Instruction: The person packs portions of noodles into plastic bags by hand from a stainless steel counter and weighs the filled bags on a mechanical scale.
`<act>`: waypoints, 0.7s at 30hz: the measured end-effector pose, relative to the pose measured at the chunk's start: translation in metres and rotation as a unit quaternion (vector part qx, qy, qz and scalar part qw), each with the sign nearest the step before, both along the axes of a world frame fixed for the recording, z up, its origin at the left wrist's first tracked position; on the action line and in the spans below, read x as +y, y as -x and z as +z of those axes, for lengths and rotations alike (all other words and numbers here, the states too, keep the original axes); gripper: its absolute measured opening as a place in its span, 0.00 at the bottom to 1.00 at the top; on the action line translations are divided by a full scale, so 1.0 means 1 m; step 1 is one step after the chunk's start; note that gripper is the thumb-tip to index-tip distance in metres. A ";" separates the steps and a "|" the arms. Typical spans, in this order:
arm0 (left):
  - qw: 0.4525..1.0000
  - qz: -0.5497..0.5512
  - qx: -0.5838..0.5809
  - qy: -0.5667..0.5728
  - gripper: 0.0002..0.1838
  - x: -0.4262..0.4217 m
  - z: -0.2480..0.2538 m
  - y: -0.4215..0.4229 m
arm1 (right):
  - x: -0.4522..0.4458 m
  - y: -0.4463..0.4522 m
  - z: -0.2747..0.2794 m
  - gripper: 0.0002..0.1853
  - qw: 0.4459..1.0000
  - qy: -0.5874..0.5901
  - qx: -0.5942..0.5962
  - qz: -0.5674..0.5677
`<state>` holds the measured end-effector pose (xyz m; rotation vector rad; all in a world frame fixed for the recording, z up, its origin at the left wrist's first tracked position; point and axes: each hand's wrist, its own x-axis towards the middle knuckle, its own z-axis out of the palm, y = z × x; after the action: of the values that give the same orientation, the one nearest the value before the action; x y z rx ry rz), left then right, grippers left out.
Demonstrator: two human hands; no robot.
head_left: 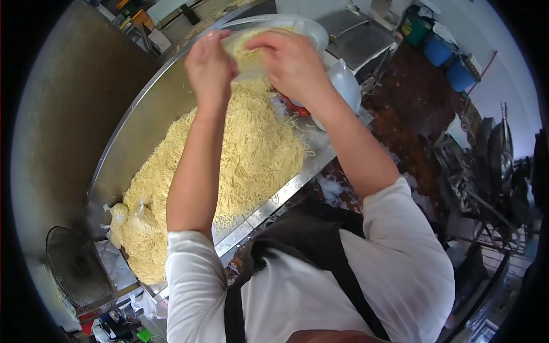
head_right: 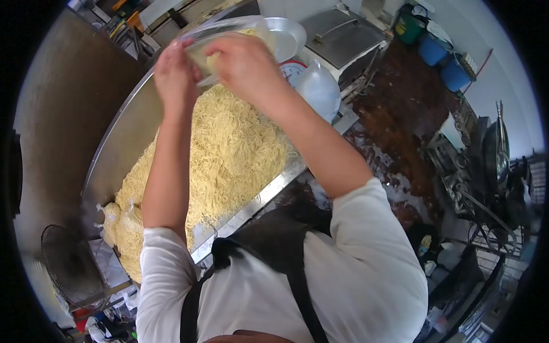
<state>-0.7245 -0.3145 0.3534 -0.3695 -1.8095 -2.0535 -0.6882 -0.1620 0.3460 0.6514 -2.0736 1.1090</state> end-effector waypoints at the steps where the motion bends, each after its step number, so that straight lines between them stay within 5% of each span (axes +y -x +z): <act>1: 1.000 0.003 0.003 -0.006 0.16 -0.010 0.002 -0.016 | -0.013 0.013 0.000 0.11 0.996 -0.023 -0.072 0.042; 3: 1.000 0.013 -0.023 -0.008 0.17 -0.034 -0.010 -0.050 | -0.045 0.022 -0.019 0.13 0.936 -0.290 -0.197 -0.032; 7: 0.988 0.041 -0.142 0.038 0.17 -0.101 -0.084 -0.098 | -0.090 -0.012 -0.144 0.18 0.924 -0.215 -0.314 0.034; 9: 0.967 0.059 -0.230 0.092 0.16 -0.122 -0.141 -0.117 | -0.096 -0.039 -0.167 0.19 0.839 -0.115 -0.525 0.086; 12: 0.935 0.085 -0.310 0.147 0.14 -0.154 -0.215 -0.148 | -0.125 -0.033 -0.265 0.18 0.753 -0.438 -0.418 0.257; 14: 0.930 0.090 -0.342 0.100 0.15 -0.170 -0.199 -0.173 | -0.144 -0.049 -0.266 0.17 0.849 -0.286 -0.327 0.301; 16: 0.930 0.084 -0.352 0.062 0.16 -0.186 -0.182 -0.195 | -0.162 -0.059 -0.192 0.17 0.827 -0.209 -0.417 0.314; 18: 0.932 0.069 -0.357 0.018 0.17 -0.201 -0.182 -0.211 | -0.170 -0.052 -0.178 0.16 0.829 -0.117 -0.417 0.355; 21: 0.929 0.047 -0.362 -0.056 0.16 -0.209 -0.185 -0.222 | -0.186 -0.057 -0.185 0.12 0.743 0.096 -0.551 0.366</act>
<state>-0.5021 -0.5235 0.1680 0.5819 -2.0054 -2.3907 -0.6314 -0.3476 0.1612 0.8405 -2.5948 2.6272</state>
